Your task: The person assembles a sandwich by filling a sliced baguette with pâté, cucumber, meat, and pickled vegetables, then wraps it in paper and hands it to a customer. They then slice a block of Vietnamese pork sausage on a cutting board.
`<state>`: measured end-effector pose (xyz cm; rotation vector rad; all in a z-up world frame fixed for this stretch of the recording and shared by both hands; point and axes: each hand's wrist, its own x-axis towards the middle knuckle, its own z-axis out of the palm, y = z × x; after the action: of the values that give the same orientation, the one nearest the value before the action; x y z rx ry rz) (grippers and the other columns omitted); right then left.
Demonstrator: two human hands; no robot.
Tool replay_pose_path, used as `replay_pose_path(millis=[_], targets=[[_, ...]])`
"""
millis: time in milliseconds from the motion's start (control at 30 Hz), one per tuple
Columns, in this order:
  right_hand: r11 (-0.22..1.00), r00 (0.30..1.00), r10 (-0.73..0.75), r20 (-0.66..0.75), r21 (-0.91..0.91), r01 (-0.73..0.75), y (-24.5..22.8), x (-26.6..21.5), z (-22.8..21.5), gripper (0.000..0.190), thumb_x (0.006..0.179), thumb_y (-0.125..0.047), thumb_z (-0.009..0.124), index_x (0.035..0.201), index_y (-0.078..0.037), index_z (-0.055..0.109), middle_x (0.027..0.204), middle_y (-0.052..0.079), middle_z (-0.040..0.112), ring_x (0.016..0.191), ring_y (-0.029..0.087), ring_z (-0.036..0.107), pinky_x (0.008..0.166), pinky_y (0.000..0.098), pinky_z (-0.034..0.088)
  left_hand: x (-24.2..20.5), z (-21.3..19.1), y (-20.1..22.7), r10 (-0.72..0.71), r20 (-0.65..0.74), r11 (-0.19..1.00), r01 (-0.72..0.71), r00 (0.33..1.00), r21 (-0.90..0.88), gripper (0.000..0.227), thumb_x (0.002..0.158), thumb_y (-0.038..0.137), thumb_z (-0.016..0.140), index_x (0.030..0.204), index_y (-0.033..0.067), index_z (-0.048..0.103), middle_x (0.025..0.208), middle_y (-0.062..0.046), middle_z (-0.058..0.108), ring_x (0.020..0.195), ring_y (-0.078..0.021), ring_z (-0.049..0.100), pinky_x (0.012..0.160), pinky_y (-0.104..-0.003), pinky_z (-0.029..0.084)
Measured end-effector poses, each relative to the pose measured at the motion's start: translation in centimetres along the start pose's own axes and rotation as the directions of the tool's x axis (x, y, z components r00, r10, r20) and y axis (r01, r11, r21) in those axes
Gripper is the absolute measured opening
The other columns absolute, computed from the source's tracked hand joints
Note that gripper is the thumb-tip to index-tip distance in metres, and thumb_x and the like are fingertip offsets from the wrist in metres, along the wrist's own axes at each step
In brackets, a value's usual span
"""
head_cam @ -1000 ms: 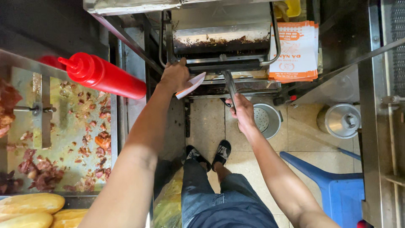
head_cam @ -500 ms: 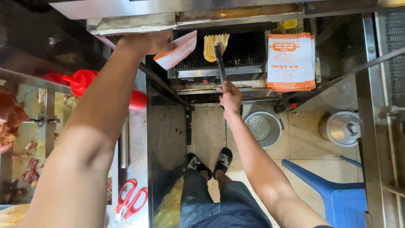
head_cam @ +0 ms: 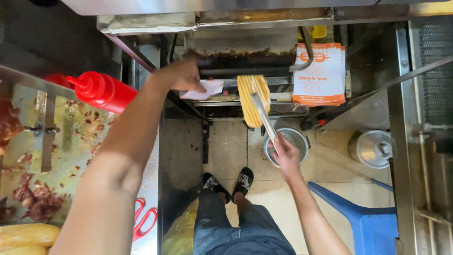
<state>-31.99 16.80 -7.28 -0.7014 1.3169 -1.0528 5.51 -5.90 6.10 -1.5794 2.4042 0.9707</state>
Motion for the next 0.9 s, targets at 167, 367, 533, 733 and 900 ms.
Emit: replay_pose_path(millis=[167,367,533,733,900], targets=[[0.975,0.999,0.026,0.022,-0.221,-0.021,-1.9,-7.6,-8.2,0.046,0.101,-0.02,0.058,0.143,-0.002,0.06,0.086,0.002,0.065,0.056,0.005,0.037,0.047,0.0209,0.03,3.5,7.7,-3.6,-0.14,0.185,0.982,0.16,0.973,-0.098,0.049,0.072,0.042,0.08,0.083,-0.006,0.079,0.079,-0.021,0.074,0.075,-0.0287,0.066,0.069,-0.046,0.052],[0.963,0.996,0.0,0.095,-0.269,0.025,-3.5,-9.1,-9.2,0.045,0.102,-0.019,0.057,0.142,0.001,0.061,0.087,0.003,0.066,0.058,0.006,0.041,0.049,0.0212,0.034,4.7,12.0,-5.3,-0.138,0.102,0.981,0.15,0.985,-0.121,0.047,0.066,0.046,0.079,0.085,0.0037,0.081,0.084,-0.017,0.077,0.079,-0.0291,0.072,0.073,-0.044,0.055],[0.978,0.967,-0.021,0.254,-0.194,0.073,-6.2,-8.1,-7.4,0.045,0.101,-0.015,0.056,0.143,0.003,0.058,0.09,0.006,0.067,0.058,0.006,0.04,0.049,0.0219,0.033,2.9,13.8,-3.7,-0.179,-0.119,0.984,0.181,0.977,0.001,0.046,0.064,0.051,0.084,0.085,0.0101,0.082,0.102,-0.018,0.075,0.093,-0.0367,0.071,0.083,-0.046,0.056],[0.95,0.799,-0.05,0.6,-0.219,0.223,-13.0,-6.6,-0.2,0.045,0.104,-0.012,0.053,0.144,0.007,0.057,0.091,0.007,0.066,0.059,0.006,0.042,0.051,0.0206,0.032,-13.4,15.4,3.5,-0.302,-0.435,0.946,0.209,0.849,-0.248,0.035,0.099,0.037,0.068,0.085,0.0051,0.071,0.106,-0.022,0.075,0.095,-0.0388,0.069,0.085,-0.045,0.054],[0.971,0.491,-0.013,0.871,-0.106,0.215,-15.7,-9.0,9.5,0.044,0.101,-0.009,0.053,0.14,0.011,0.058,0.092,0.014,0.07,0.056,0.007,0.045,0.049,0.0194,0.033,-37.2,13.7,8.0,-0.528,-0.805,0.65,-0.481,0.27,-0.588,0.02,0.083,-0.006,0.065,0.066,-0.0039,0.054,0.135,-0.018,0.067,0.114,-0.0221,0.063,0.096,-0.035,0.049]])
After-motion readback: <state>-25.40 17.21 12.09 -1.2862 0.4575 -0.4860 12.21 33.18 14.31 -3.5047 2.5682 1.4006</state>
